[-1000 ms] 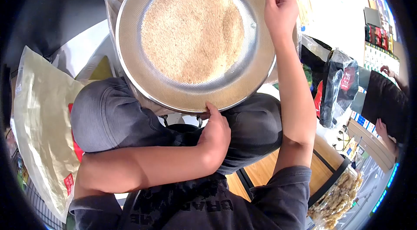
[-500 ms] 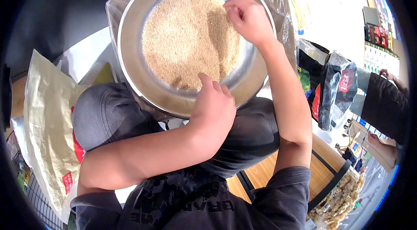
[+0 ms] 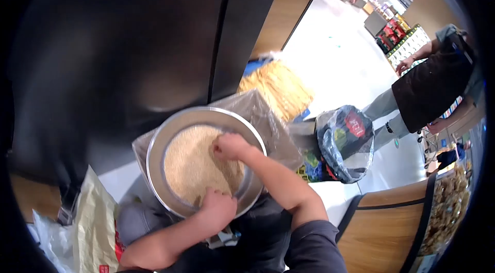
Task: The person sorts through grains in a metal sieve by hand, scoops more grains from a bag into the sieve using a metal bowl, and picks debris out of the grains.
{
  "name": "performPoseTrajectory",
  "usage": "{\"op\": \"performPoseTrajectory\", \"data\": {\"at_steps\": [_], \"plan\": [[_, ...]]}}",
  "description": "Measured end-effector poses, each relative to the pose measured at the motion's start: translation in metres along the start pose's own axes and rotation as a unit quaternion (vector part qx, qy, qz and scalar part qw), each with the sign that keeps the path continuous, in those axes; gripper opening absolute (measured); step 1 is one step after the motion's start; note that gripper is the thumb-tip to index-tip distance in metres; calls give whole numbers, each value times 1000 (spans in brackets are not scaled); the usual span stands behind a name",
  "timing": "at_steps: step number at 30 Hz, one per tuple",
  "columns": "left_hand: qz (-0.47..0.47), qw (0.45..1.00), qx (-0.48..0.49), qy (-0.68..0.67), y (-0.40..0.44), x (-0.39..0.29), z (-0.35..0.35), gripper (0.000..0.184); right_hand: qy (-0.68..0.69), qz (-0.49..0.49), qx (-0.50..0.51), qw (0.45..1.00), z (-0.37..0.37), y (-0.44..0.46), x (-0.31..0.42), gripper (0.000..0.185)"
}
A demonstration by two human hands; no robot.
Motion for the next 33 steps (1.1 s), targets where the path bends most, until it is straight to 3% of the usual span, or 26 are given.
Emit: {"op": "performPoseTrajectory", "data": {"at_steps": [4, 10, 15, 17, 20, 22, 23, 25, 26, 28, 33], "plan": [[29, 997, -44, 55, -1, -2, -3, 24, -8, 8, -8, 1000, -8, -3, 8, 21], [20, 1000, -22, 1, 0, -3, 22, 26, -27, -13, -31, 999, 9, 3, -4, 21], [93, 991, -84, 50, -11, -11, 15, 22, -18, 22, -43, 999, 8, 0, -12, 19], [98, 989, -89, 57, -10, -12, 9, 22, 9, -9, -52, 999, -2, -4, -1, 20], [64, 997, -41, 26, -10, -7, 17, 21, 11, -6, -61, 998, -3, -6, -3, 21], [66, 984, -139, 90, -16, -6, 8, 19, 5, 5, -59, 998, -2, -6, -12, 21], [48, 993, -108, 19, -10, -1, 13, 18, 4, 9, -53, 999, 4, -3, -13, 20], [17, 993, -116, 17, -17, -3, 1, 18, -56, -26, -11, 998, 16, 2, -20, 21], [11, 994, -111, 18, -22, -5, -4, 19, -110, -5, 86, 990, 28, 5, -24, 21], [-8, 994, -103, 37, -26, -12, -11, 20, -24, 9, 8, 1000, -4, -9, -15, 20], [26, 996, -53, 71, -54, -44, -11, 32, -8, -14, -16, 1000, -5, -13, -15, 14]]}}
Point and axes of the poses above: each hand's wrist, its own y-axis towards the middle knuckle, its own z-axis out of the palm, x = y × z, the point moved 9 cm from there along y, towards the middle knuckle, and after that the axes turned 10 degrees about -x, right-handed, at the moved point
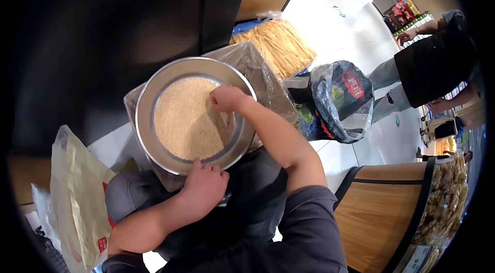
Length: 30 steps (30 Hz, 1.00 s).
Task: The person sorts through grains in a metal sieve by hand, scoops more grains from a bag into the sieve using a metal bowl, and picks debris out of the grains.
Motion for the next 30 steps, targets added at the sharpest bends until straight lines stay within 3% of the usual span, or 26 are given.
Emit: {"op": "performPoseTrajectory", "data": {"at_steps": [8, 10, 17, 21, 23, 30], "plan": [[-43, 996, -10, -77, -10, 14, -31, 27, 37, -9, 4, 999, -12, -5, 12, 17], [-40, 998, -38, -28, -11, 20, -34, 25, 46, 11, 22, 999, -15, -5, 15, 15], [-80, 995, 57, -14, -11, 26, 1, 31, 83, -26, 17, 996, -15, 4, 58, 15], [-54, 993, 95, -35, -9, 13, 4, 38, 120, -44, 46, 991, 3, 12, 80, 16], [-44, 993, 111, -18, -7, 14, 5, 39, 117, -109, 56, 986, 8, 14, 95, 19], [-44, 993, 112, 11, -3, 18, 8, 42, 37, -105, 83, 990, 15, 16, 81, 20]]}}
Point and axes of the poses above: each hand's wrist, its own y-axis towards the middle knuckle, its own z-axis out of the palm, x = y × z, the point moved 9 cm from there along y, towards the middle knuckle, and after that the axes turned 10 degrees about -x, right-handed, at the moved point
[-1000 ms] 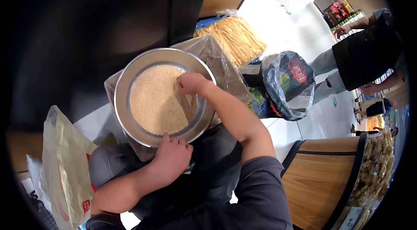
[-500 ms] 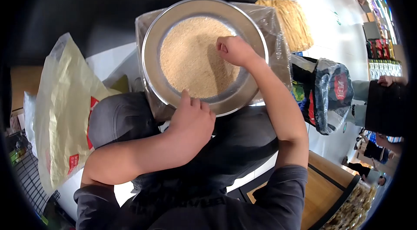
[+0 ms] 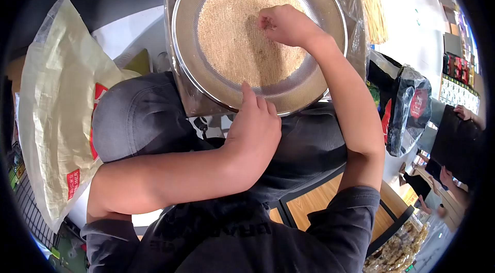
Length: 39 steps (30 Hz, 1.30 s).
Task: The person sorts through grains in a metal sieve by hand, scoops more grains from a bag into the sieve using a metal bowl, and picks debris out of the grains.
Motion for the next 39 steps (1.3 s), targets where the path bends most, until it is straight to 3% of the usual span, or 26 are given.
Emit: {"op": "performPoseTrajectory", "data": {"at_steps": [8, 13, 32, 39], "plan": [[11, 1000, -5, 22, -2, -4, -2, 40, -24, 51, 3, 998, 2, -3, -9, 21], [-3, 1000, -11, 24, 0, -4, -3, 40, -33, 3, -29, 999, 1, -1, -9, 22], [15, 1000, 2, 1, 0, -5, -1, 42, -28, -32, -39, 998, 7, 0, -9, 16], [20, 1000, 8, 7, -1, -5, 1, 43, -46, 41, 11, 998, 9, 0, -11, 15]]}}
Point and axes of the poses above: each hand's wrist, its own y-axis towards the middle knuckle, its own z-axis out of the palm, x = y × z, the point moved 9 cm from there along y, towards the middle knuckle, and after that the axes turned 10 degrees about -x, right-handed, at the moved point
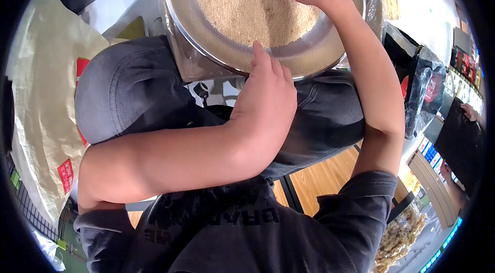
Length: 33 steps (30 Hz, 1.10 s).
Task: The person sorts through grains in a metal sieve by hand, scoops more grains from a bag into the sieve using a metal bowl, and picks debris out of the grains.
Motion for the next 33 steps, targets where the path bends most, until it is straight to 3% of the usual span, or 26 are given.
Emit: {"op": "performPoseTrajectory", "data": {"at_steps": [7, 10, 12, 13, 17, 18, 19, 20, 21, 22, 23, 26, 33], "plan": [[13, 1000, 3, 3, 1, -1, 0, 45, 30, -8, -30, 999, -3, -3, -4, 16], [14, 1000, 12, 7, 4, -4, 1, 45, 56, 35, -14, 998, 0, -6, -13, 18], [15, 1000, -14, 15, 3, -3, -1, 42, 43, -54, -89, 994, -6, -8, -12, 18], [15, 999, -40, 22, 2, -2, -4, 39, 41, -52, -90, 994, -14, -12, -1, 18], [-15, 999, -33, -26, 17, 4, 1, 35, 25, 57, 23, 998, -10, -9, -9, 21], [-26, 998, -40, -39, 23, 4, -2, 34, 69, 25, -11, 997, -3, -4, -34, 24], [-39, 997, -43, -48, 28, 1, -4, 33, -23, 32, 8, 999, -16, -8, -22, 25], [-51, 996, -49, -53, 28, 1, -4, 32, -20, 13, 13, 1000, -8, -5, -27, 27], [-49, 996, -58, -46, 26, -4, -6, 31, -3, 63, 10, 998, -15, -15, -27, 28], [-72, 991, -107, -44, 26, -1, -4, 31, -4, -24, -46, 999, -27, -16, -4, 29], [-60, 994, -68, -57, 27, -4, 14, 31, -15, 47, -1, 999, -18, -17, -9, 27], [-39, 995, -83, -33, 26, -1, 23, 30, 36, 54, -83, 994, -17, -10, -15, 20], [-18, 995, -93, 17, 33, -9, 20, 30, 57, 89, -140, 984, -50, -35, -35, 13]]}}
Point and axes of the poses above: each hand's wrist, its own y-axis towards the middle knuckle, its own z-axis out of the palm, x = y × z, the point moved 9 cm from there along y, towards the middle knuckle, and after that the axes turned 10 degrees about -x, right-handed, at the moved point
